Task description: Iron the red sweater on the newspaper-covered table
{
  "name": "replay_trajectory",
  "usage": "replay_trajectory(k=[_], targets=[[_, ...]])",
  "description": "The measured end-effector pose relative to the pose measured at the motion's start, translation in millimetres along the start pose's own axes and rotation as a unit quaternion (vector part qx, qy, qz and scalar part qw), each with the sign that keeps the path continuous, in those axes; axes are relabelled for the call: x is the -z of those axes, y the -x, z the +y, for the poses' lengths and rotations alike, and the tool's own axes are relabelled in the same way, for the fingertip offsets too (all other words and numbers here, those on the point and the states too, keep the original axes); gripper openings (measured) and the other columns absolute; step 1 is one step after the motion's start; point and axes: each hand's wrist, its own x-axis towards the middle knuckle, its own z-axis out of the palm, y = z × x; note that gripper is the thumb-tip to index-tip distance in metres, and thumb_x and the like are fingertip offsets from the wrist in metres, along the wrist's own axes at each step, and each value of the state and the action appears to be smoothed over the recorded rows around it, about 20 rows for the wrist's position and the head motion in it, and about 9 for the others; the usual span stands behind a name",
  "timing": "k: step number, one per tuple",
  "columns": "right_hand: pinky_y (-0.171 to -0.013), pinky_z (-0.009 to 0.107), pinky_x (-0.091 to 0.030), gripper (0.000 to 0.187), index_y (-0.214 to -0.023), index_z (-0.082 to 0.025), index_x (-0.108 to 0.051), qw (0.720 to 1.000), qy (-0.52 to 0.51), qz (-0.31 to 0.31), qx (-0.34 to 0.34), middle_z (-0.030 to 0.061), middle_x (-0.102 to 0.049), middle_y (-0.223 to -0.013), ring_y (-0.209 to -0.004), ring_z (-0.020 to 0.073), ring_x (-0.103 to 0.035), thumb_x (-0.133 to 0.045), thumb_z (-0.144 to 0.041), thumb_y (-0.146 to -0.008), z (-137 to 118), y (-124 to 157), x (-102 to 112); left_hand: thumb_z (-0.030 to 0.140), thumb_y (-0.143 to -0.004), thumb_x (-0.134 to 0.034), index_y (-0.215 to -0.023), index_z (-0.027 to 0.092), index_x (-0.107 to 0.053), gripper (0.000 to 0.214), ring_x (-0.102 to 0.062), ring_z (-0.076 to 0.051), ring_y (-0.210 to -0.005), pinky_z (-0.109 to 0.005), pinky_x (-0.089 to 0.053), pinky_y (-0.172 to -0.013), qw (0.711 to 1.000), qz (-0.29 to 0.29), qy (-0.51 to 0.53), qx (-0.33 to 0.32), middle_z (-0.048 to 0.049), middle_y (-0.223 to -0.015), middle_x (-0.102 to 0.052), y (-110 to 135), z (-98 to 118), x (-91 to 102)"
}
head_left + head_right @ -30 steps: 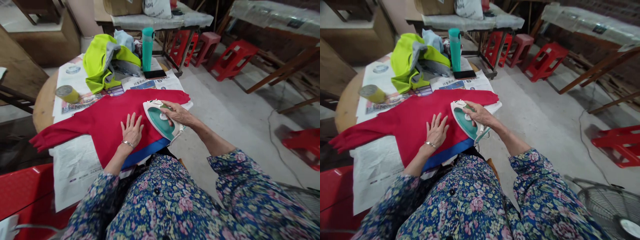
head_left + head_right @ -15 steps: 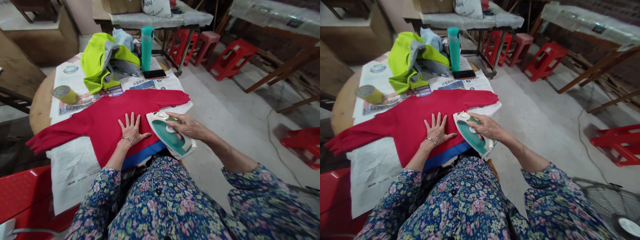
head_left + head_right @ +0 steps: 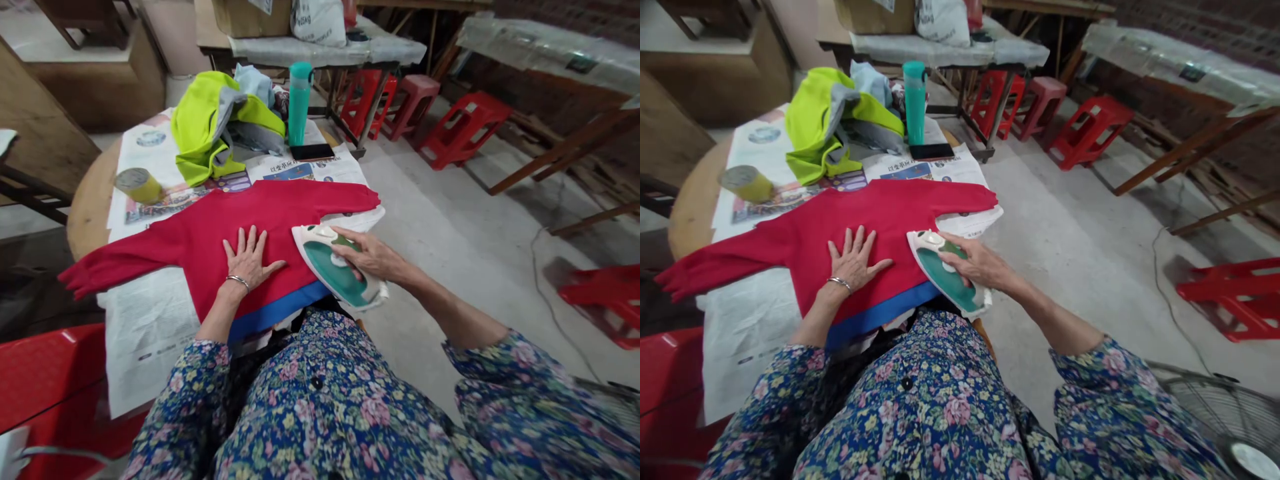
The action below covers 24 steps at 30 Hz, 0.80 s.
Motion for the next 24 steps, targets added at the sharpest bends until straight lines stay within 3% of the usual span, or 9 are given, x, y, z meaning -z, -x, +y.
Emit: replay_trajectory(k=[5, 9, 13, 18, 20, 24], targets=[[-0.044, 0.024, -0.047, 0.067, -0.168, -0.024, -0.055, 0.997, 0.009, -0.043, -0.056, -0.0062, -0.058, -0.061, -0.043, 0.0135, -0.054, -0.064, -0.041, -0.104, 14.2, 55.2, 6.3, 0.069, -0.107, -0.040, -0.176, 0.030, -0.038, 0.079, -0.013, -0.047, -0.174, -0.086, -0.010, -0.130, 0.997, 0.012, 0.003, 0.081, -0.0132, -0.187, -0.024, 12.5, -41.6, 9.9], [-0.045, 0.025, -0.048, 0.067, -0.168, -0.024, -0.055, 0.997, 0.001, -0.031, -0.064, -0.0056, -0.060, -0.062, -0.043, 0.0130, -0.053, -0.063, -0.041, -0.104, 15.2, 66.5, 2.5, 0.066, -0.107, -0.043, -0.172, 0.029, -0.047, 0.075, -0.018, -0.047, -0.172, -0.080, -0.010, -0.134, 0.990, 0.064, 0.041, 0.120, -0.0135, -0.184, -0.034, 25.5, -74.3, 9.6], [-0.045, 0.025, -0.049, 0.067, -0.169, -0.028, -0.054, 0.999, 0.015, -0.026, -0.028, -0.0011, -0.072, -0.078, -0.044, 0.0114, -0.053, -0.064, -0.040, -0.103, -1.6, 52.9, -3.2, 0.064, -0.106, -0.046, -0.170, 0.028, -0.050, 0.074, -0.025, -0.048, -0.170, -0.077, -0.011, -0.136, 0.982, 0.114, 0.081, 0.123, -0.0153, -0.181, -0.040, 34.8, -94.0, 2.6], [-0.054, 0.024, -0.052, 0.061, -0.162, -0.031, -0.063, 0.994, 0.079, -0.057, 0.058, 0.0050, -0.080, -0.100, -0.061, 0.0136, -0.062, -0.071, -0.035, -0.101, -35.4, 22.0, -18.1, 0.060, -0.108, -0.042, -0.170, 0.028, -0.051, 0.070, -0.019, -0.046, -0.173, -0.082, -0.008, -0.134, 0.982, 0.098, 0.074, 0.145, -0.0162, -0.183, -0.035, 33.5, -97.7, -2.9], [-0.058, 0.024, -0.054, 0.059, -0.160, -0.030, -0.065, 0.991, 0.077, -0.080, 0.076, 0.0051, -0.080, -0.099, -0.067, 0.0147, -0.064, -0.073, -0.033, -0.102, -44.9, 6.3, -30.8, 0.057, -0.110, -0.037, -0.170, 0.028, -0.050, 0.068, -0.017, -0.045, -0.173, -0.085, -0.009, -0.131, 0.982, 0.093, 0.065, 0.150, -0.0155, -0.184, -0.033, 33.1, -97.4, -2.8], [-0.053, 0.023, -0.050, 0.061, -0.167, -0.028, -0.056, 0.992, 0.021, -0.111, 0.051, 0.0004, -0.073, -0.082, -0.054, 0.0122, -0.059, -0.066, -0.037, -0.108, -57.1, -27.0, -60.7, 0.049, -0.111, -0.038, -0.170, 0.025, -0.051, 0.065, -0.019, -0.044, -0.173, -0.084, -0.011, -0.132, 0.985, 0.083, 0.060, 0.137, -0.0178, -0.184, -0.033, 36.5, -97.4, -0.4]])
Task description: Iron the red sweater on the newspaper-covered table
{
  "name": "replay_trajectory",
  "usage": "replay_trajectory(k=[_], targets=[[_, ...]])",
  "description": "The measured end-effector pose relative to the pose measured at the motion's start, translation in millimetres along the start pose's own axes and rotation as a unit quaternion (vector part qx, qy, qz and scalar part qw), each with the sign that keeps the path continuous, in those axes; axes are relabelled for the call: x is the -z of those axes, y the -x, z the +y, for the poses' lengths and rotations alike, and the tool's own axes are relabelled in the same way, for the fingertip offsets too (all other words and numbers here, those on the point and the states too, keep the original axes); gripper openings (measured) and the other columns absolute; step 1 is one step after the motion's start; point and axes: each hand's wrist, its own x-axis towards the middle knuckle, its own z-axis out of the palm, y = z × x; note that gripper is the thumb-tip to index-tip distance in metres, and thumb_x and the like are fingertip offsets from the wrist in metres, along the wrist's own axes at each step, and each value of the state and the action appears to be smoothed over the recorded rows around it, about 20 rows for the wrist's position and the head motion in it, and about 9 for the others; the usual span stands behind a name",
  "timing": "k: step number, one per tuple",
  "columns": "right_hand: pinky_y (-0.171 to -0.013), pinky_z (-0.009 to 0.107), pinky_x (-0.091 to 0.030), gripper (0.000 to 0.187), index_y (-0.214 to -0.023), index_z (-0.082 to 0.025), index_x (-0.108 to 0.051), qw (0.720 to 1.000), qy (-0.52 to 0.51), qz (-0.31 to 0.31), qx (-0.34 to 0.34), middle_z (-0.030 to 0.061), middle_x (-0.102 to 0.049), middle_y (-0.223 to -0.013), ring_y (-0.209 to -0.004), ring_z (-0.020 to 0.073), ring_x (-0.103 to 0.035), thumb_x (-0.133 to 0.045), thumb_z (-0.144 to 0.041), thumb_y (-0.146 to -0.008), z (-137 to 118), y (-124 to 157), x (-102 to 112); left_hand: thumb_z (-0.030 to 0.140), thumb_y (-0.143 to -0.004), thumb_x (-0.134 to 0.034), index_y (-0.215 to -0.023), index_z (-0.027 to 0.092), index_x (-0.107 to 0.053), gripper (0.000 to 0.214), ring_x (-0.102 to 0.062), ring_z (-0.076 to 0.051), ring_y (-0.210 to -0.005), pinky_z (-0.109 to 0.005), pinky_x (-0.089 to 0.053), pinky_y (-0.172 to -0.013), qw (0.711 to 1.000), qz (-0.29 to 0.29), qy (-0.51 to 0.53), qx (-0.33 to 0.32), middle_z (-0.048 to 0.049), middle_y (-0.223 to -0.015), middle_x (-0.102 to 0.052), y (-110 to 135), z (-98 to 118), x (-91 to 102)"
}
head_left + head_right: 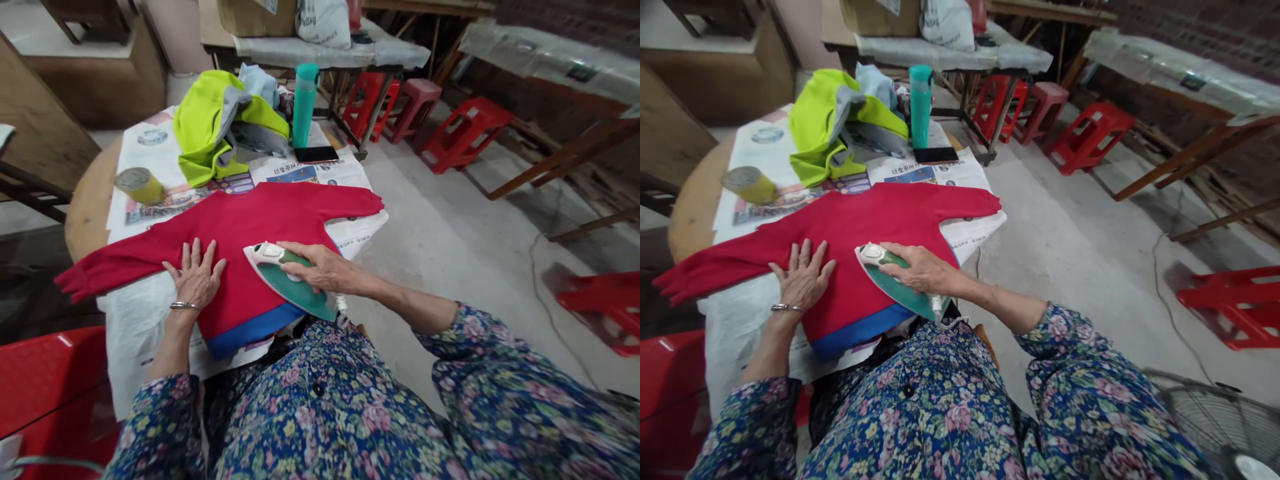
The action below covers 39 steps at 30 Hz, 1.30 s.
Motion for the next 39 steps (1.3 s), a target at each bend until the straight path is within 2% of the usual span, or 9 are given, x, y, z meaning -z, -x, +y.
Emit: replay_trajectory(k=[6, 12, 15, 18, 23, 26, 29, 34, 39], targets=[[-0.055, 0.026, -0.052, 0.056, -0.165, -0.024, -0.052, 0.997, -0.046, 0.064, 0.007, 0.0030, -0.070, -0.091, -0.054, 0.0126, -0.059, -0.060, -0.041, -0.112, -23.6, -65.4, -16.0, 0.045, -0.110, -0.041, -0.168, 0.027, -0.053, 0.062, -0.025, -0.043, -0.172, -0.085, -0.008, -0.132, 1.000, 0.017, 0.005, -0.005, -0.0172, -0.180, -0.040, 2.6, -0.1, 1.3], [-0.061, 0.028, -0.056, 0.059, -0.160, -0.034, -0.049, 0.997, -0.031, 0.073, -0.002, 0.0030, -0.068, -0.093, -0.073, 0.0215, -0.070, -0.066, -0.054, -0.107, -50.6, -123.1, -11.8, 0.046, -0.110, -0.041, -0.167, 0.026, -0.054, 0.062, -0.025, -0.043, -0.172, -0.084, -0.011, -0.131, 1.000, 0.012, 0.002, -0.006, -0.0175, -0.181, -0.039, 2.2, 0.9, 0.9], [-0.061, 0.026, -0.054, 0.045, -0.153, -0.031, -0.055, 0.996, -0.022, 0.088, 0.002, 0.0016, -0.068, -0.092, -0.068, 0.0181, -0.068, -0.060, -0.047, -0.111, -54.2, -123.3, -11.1, 0.043, -0.109, -0.041, -0.167, 0.025, -0.055, 0.062, -0.025, -0.042, -0.172, -0.083, -0.014, -0.132, 1.000, 0.015, 0.004, -0.004, -0.0176, -0.181, -0.038, 3.5, 3.4, 1.4], [-0.056, 0.023, -0.051, 0.036, -0.148, -0.023, -0.059, 0.997, -0.025, 0.076, 0.019, -0.0005, -0.065, -0.087, -0.054, 0.0116, -0.060, -0.052, -0.037, -0.115, -44.6, -99.9, -14.0, 0.042, -0.109, -0.041, -0.166, 0.022, -0.055, 0.062, -0.024, -0.042, -0.172, -0.081, -0.015, -0.133, 1.000, 0.012, 0.004, -0.002, -0.0187, -0.181, -0.037, 4.8, 5.0, 0.5], [-0.049, 0.021, -0.047, 0.060, -0.170, -0.022, -0.043, 0.999, -0.047, 0.002, -0.002, -0.0061, -0.058, -0.072, -0.047, 0.0104, -0.055, -0.059, -0.033, -0.113, -18.6, -44.8, -23.5, 0.043, -0.110, -0.043, -0.166, 0.026, -0.056, 0.060, -0.024, -0.041, -0.172, -0.081, -0.011, -0.133, 1.000, 0.024, 0.006, -0.001, -0.0158, -0.182, -0.037, 7.2, 3.8, -4.2], [-0.047, 0.020, -0.046, 0.064, -0.172, -0.024, -0.043, 0.999, -0.042, -0.031, -0.004, -0.0074, -0.057, -0.069, -0.046, 0.0103, -0.054, -0.061, -0.033, -0.112, -15.8, -33.1, -26.5, 0.042, -0.110, -0.042, -0.167, 0.025, -0.056, 0.060, -0.024, -0.040, -0.172, -0.079, -0.011, -0.134, 1.000, 0.029, 0.009, -0.005, -0.0160, -0.182, -0.037, 8.7, 3.2, -6.1], [-0.048, 0.020, -0.046, 0.059, -0.169, -0.025, -0.047, 0.999, -0.014, -0.026, 0.021, -0.0057, -0.061, -0.074, -0.047, 0.0092, -0.054, -0.061, -0.035, -0.112, -23.1, -50.4, -25.7, 0.040, -0.110, -0.042, -0.167, 0.023, -0.056, 0.060, -0.024, -0.041, -0.172, -0.080, -0.009, -0.134, 0.999, 0.031, 0.006, -0.004, -0.0164, -0.182, -0.037, 9.0, 3.1, -6.5], [-0.049, 0.021, -0.047, 0.049, -0.160, -0.024, -0.053, 0.997, 0.025, 0.028, 0.068, -0.0010, -0.066, -0.082, -0.053, 0.0111, -0.059, -0.056, -0.041, -0.115, -38.1, -114.0, -16.2, 0.041, -0.109, -0.044, -0.166, 0.023, -0.056, 0.061, -0.024, -0.042, -0.172, -0.079, -0.010, -0.135, 1.000, 0.028, 0.011, -0.002, -0.0159, -0.182, -0.037, 7.3, 1.9, -5.5], [-0.050, 0.021, -0.051, 0.044, -0.142, -0.023, -0.060, 0.992, 0.027, 0.084, 0.088, 0.0008, -0.064, -0.085, -0.059, 0.0132, -0.063, -0.056, -0.056, -0.113, -34.8, -153.9, 13.8, 0.042, -0.109, -0.046, -0.165, 0.025, -0.058, 0.060, -0.026, -0.044, -0.172, -0.082, -0.011, -0.133, 0.999, 0.030, 0.025, -0.005, -0.0167, -0.180, -0.040, 6.9, 0.8, -4.7]])
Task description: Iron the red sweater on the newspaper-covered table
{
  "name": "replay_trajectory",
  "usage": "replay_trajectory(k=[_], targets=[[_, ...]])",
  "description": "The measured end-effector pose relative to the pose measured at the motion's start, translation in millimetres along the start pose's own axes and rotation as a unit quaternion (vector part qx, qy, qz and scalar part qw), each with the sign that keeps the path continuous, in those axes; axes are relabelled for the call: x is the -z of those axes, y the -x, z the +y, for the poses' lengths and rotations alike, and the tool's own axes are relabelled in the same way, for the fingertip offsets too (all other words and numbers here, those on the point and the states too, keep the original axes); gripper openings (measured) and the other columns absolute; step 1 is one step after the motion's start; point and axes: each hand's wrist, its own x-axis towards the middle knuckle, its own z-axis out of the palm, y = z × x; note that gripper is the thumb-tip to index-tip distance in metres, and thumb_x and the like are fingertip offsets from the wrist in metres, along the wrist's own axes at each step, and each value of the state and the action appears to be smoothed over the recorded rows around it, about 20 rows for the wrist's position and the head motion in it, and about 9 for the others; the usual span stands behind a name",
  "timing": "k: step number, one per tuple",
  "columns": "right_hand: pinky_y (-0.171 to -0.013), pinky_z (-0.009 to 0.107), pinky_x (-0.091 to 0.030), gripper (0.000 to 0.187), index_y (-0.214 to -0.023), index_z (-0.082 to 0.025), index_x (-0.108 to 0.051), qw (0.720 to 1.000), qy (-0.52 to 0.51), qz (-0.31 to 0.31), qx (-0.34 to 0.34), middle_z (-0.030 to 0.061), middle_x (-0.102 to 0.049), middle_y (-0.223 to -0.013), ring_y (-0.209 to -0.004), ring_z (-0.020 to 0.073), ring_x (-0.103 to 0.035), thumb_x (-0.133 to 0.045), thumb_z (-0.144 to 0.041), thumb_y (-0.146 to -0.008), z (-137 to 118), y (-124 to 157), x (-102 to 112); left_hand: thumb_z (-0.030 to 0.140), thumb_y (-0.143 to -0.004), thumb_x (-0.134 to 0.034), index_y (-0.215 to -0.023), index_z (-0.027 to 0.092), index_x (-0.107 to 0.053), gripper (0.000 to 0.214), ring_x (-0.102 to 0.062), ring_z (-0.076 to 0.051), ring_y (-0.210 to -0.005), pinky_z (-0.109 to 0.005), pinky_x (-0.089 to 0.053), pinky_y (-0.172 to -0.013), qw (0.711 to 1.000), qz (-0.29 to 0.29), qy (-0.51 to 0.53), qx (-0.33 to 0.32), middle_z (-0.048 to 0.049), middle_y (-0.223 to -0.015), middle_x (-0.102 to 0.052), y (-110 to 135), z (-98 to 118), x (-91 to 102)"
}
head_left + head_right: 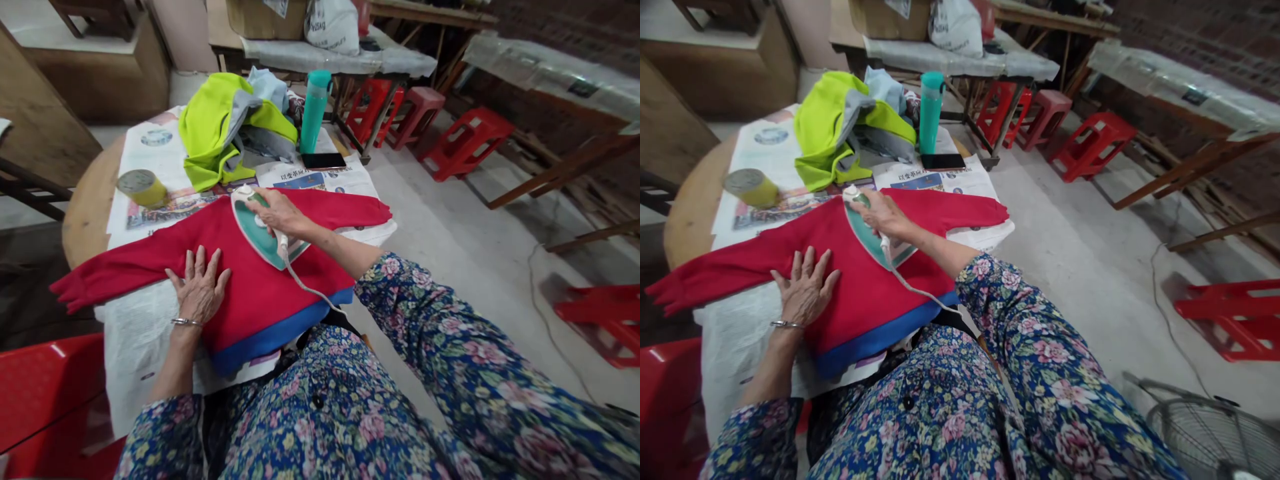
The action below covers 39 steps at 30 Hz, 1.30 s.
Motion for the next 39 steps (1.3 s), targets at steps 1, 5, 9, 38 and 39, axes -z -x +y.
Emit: replay_trajectory(k=[1, 5, 9, 38, 39], targets=[[-0.051, 0.022, -0.051, 0.044, -0.138, -0.022, -0.061, 1.000, 0.000, 0.015, -0.002, 0.0010, -0.063, -0.084, -0.059, 0.0135, -0.063, -0.055, -0.058, -0.113, 5.2, -3.3, 8.0, 0.042, -0.109, -0.047, -0.165, 0.025, -0.058, 0.060, -0.026, -0.044, -0.171, -0.082, -0.010, -0.133, 1.000, 0.003, 0.002, -0.002, -0.0171, -0.180, -0.040, 0.2, -0.1, -0.1], [-0.050, 0.024, -0.054, 0.045, -0.132, -0.020, -0.060, 0.996, -0.006, 0.090, -0.025, 0.0010, -0.061, -0.082, -0.059, 0.0145, -0.063, -0.053, -0.060, -0.113, 32.3, -1.6, 44.1, 0.044, -0.109, -0.047, -0.165, 0.025, -0.058, 0.060, -0.028, -0.044, -0.171, -0.083, -0.009, -0.132, 1.000, 0.015, 0.007, -0.010, -0.0184, -0.179, -0.042, 0.5, -1.7, -1.7], [-0.050, 0.027, -0.055, 0.033, -0.130, -0.020, -0.063, 0.987, -0.008, 0.147, -0.063, -0.0008, -0.058, -0.077, -0.054, 0.0144, -0.060, -0.056, -0.047, -0.112, 56.0, 24.6, 76.6, 0.047, -0.109, -0.047, -0.165, 0.028, -0.058, 0.060, -0.030, -0.045, -0.170, -0.085, -0.009, -0.131, 0.999, 0.024, 0.012, -0.022, -0.0175, -0.178, -0.045, -0.3, -5.6, -5.1], [-0.084, 0.029, -0.050, 0.058, -0.155, -0.022, -0.069, 0.924, 0.086, -0.311, 0.207, 0.0080, -0.082, -0.124, -0.099, 0.0199, -0.070, -0.081, -0.037, -0.100, 9.3, 99.1, 18.3, 0.044, -0.107, -0.035, -0.160, 0.031, -0.061, 0.061, -0.044, -0.032, -0.161, -0.055, -0.026, -0.132, 0.999, -0.021, 0.017, -0.038, -0.0054, -0.174, -0.053, -13.8, -31.5, 23.0], [-0.083, 0.028, -0.049, 0.056, -0.153, -0.023, -0.071, 0.917, 0.082, -0.330, 0.207, 0.0073, -0.083, -0.123, -0.098, 0.0193, -0.070, -0.082, -0.037, -0.099, 8.7, 97.3, 17.9, 0.044, -0.107, -0.035, -0.160, 0.031, -0.061, 0.061, -0.045, -0.032, -0.161, -0.055, -0.026, -0.131, 0.999, -0.020, 0.026, -0.037, -0.0051, -0.173, -0.054, -13.9, -32.0, 23.1]])
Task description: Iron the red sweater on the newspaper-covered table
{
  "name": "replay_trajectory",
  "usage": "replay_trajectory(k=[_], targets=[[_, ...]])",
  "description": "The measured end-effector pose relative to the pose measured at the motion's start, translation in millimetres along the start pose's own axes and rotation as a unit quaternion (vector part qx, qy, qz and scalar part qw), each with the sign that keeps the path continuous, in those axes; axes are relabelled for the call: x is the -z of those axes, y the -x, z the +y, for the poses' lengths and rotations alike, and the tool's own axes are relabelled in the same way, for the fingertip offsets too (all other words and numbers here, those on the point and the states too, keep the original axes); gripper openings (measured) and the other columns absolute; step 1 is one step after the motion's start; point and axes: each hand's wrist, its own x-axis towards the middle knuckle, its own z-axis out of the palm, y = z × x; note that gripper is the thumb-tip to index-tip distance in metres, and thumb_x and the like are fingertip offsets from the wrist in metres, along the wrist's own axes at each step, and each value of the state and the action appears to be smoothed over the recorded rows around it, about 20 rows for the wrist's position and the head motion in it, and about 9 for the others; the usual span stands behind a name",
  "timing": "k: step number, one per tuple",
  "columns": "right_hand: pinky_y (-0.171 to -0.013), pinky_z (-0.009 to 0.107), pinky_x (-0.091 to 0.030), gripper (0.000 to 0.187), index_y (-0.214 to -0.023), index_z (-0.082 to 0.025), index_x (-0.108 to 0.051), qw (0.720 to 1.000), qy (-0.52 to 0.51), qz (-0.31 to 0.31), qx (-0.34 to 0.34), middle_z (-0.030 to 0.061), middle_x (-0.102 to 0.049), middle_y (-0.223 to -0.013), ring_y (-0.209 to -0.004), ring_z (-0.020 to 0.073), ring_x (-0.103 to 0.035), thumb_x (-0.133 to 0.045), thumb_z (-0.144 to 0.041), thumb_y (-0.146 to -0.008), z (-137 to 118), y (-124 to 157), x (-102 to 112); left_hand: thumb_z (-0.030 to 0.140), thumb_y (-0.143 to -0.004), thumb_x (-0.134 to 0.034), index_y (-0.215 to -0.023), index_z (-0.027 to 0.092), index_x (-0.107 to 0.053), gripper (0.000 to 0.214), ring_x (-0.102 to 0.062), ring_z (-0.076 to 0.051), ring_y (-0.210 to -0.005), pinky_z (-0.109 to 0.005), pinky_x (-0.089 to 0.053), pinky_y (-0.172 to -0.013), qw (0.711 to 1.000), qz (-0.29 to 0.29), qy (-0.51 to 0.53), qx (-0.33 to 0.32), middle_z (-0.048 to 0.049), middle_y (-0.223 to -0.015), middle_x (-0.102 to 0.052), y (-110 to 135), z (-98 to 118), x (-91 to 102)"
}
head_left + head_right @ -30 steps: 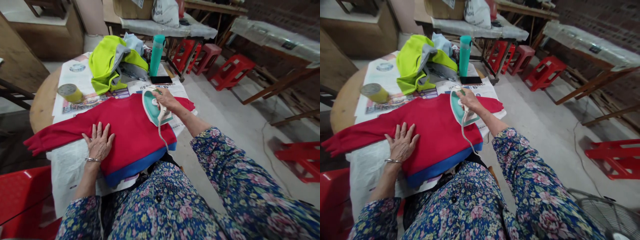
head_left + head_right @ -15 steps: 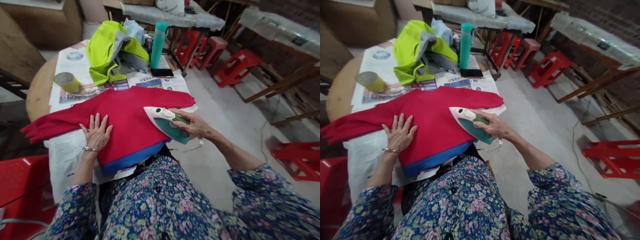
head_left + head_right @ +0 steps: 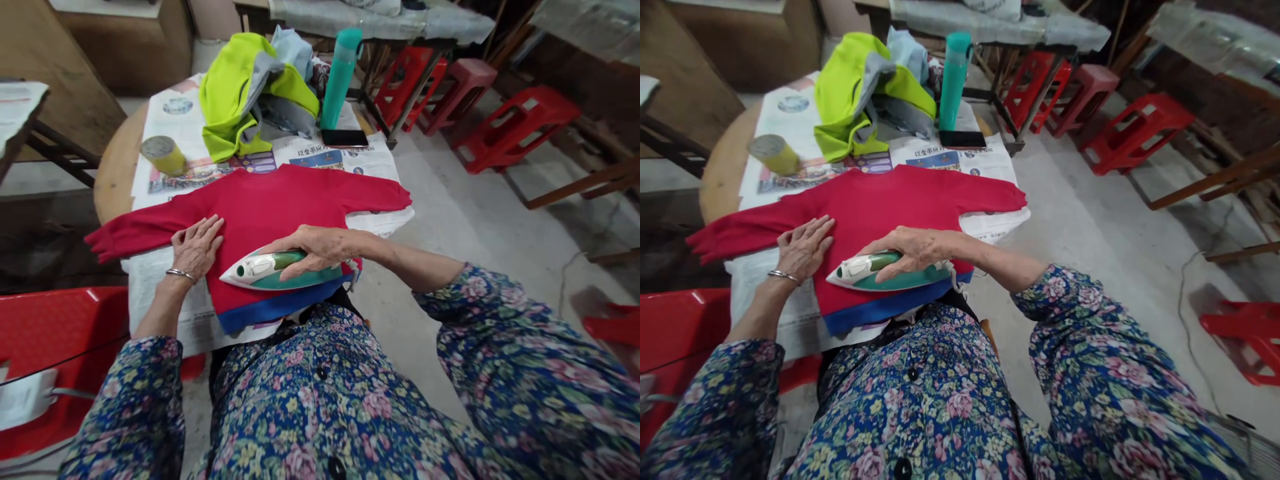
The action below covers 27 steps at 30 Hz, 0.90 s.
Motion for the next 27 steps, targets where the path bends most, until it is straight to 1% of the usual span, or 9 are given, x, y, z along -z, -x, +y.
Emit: replay_trajectory(k=[2, 5, 9, 12, 15, 17, 20, 23, 27], targets=[[-0.080, 0.026, -0.049, 0.055, -0.151, -0.025, -0.073, 1.000, -0.013, -0.025, -0.002, 0.0064, -0.084, -0.122, -0.095, 0.0183, -0.071, -0.083, -0.035, -0.098, 0.6, 6.8, 4.5, 0.043, -0.106, -0.035, -0.159, 0.033, -0.062, 0.060, -0.046, -0.032, -0.159, -0.054, -0.026, -0.130, 1.000, 0.006, 0.015, 0.001, -0.0040, -0.172, -0.056, 0.4, 0.2, -1.1], [-0.077, 0.025, -0.050, 0.054, -0.150, -0.027, -0.075, 0.999, -0.024, -0.034, -0.027, 0.0045, -0.085, -0.116, -0.090, 0.0173, -0.072, -0.082, -0.035, -0.097, 1.9, 33.2, 14.2, 0.042, -0.106, -0.037, -0.157, 0.034, -0.063, 0.058, -0.046, -0.032, -0.158, -0.054, -0.025, -0.128, 1.000, 0.012, 0.025, 0.001, -0.0035, -0.171, -0.058, 1.4, 2.0, -3.8], [-0.075, 0.025, -0.049, 0.056, -0.154, -0.027, -0.072, 0.997, -0.029, -0.037, -0.053, 0.0028, -0.086, -0.108, -0.085, 0.0167, -0.071, -0.080, -0.040, -0.100, 2.7, 56.7, 18.9, 0.040, -0.106, -0.037, -0.159, 0.030, -0.062, 0.059, -0.043, -0.034, -0.161, -0.054, -0.023, -0.128, 1.000, 0.001, 0.014, 0.005, -0.0057, -0.173, -0.055, 1.9, 4.9, -4.4], [-0.079, 0.026, -0.050, 0.058, -0.155, -0.026, -0.070, 0.998, -0.027, -0.036, -0.039, 0.0049, -0.086, -0.114, -0.088, 0.0177, -0.072, -0.080, -0.039, -0.100, 0.4, 40.7, 11.4, 0.040, -0.107, -0.035, -0.159, 0.028, -0.061, 0.059, -0.041, -0.035, -0.162, -0.055, -0.023, -0.128, 1.000, -0.008, 0.004, 0.008, -0.0073, -0.175, -0.052, 2.0, 5.8, -3.5], [-0.087, 0.028, -0.051, 0.054, -0.152, -0.028, -0.073, 0.999, -0.022, -0.038, -0.005, 0.0072, -0.084, -0.129, -0.103, 0.0204, -0.074, -0.082, -0.034, -0.099, -6.2, 2.4, 0.7, 0.039, -0.107, -0.035, -0.158, 0.028, -0.062, 0.058, -0.043, -0.034, -0.160, -0.056, -0.025, -0.127, 1.000, -0.002, 0.005, 0.001, -0.0065, -0.173, -0.055, 1.6, 4.2, -3.2], [-0.093, 0.029, -0.051, 0.050, -0.148, -0.031, -0.075, 0.998, -0.018, -0.058, 0.027, 0.0064, -0.082, -0.135, -0.114, 0.0222, -0.073, -0.083, -0.029, -0.099, -11.7, -23.4, -4.9, 0.039, -0.107, -0.036, -0.157, 0.030, -0.063, 0.058, -0.044, -0.033, -0.159, -0.056, -0.027, -0.126, 1.000, 0.004, 0.003, -0.002, -0.0052, -0.172, -0.057, 1.1, 2.7, -3.2], [-0.099, 0.030, -0.050, 0.045, -0.141, -0.035, -0.080, 0.997, -0.009, -0.059, 0.053, 0.0043, -0.081, -0.139, -0.122, 0.0238, -0.072, -0.085, -0.025, -0.097, -15.9, -43.7, -9.3, 0.040, -0.107, -0.037, -0.156, 0.033, -0.065, 0.057, -0.045, -0.034, -0.159, -0.058, -0.028, -0.126, 1.000, 0.005, -0.005, 0.000, -0.0054, -0.171, -0.058, 0.8, 1.5, -2.9], [-0.094, 0.029, -0.051, 0.046, -0.144, -0.032, -0.078, 0.998, -0.007, -0.047, 0.042, 0.0066, -0.082, -0.136, -0.111, 0.0219, -0.073, -0.084, -0.028, -0.098, -8.7, -34.2, -6.5, 0.039, -0.106, -0.037, -0.156, 0.032, -0.065, 0.058, -0.046, -0.035, -0.159, -0.060, -0.028, -0.126, 1.000, 0.007, -0.003, -0.002, -0.0070, -0.171, -0.058, 1.4, 1.6, -2.9], [-0.077, 0.026, -0.051, 0.053, -0.153, -0.025, -0.072, 0.999, -0.013, 0.001, -0.040, 0.0070, -0.085, -0.121, -0.089, 0.0178, -0.071, -0.079, -0.035, -0.101, 10.7, 7.5, 9.4, 0.042, -0.106, -0.034, -0.157, 0.029, -0.064, 0.060, -0.046, -0.032, -0.160, -0.054, -0.027, -0.128, 1.000, 0.006, 0.000, -0.002, -0.0066, -0.172, -0.056, 1.8, 0.6, -5.3]])
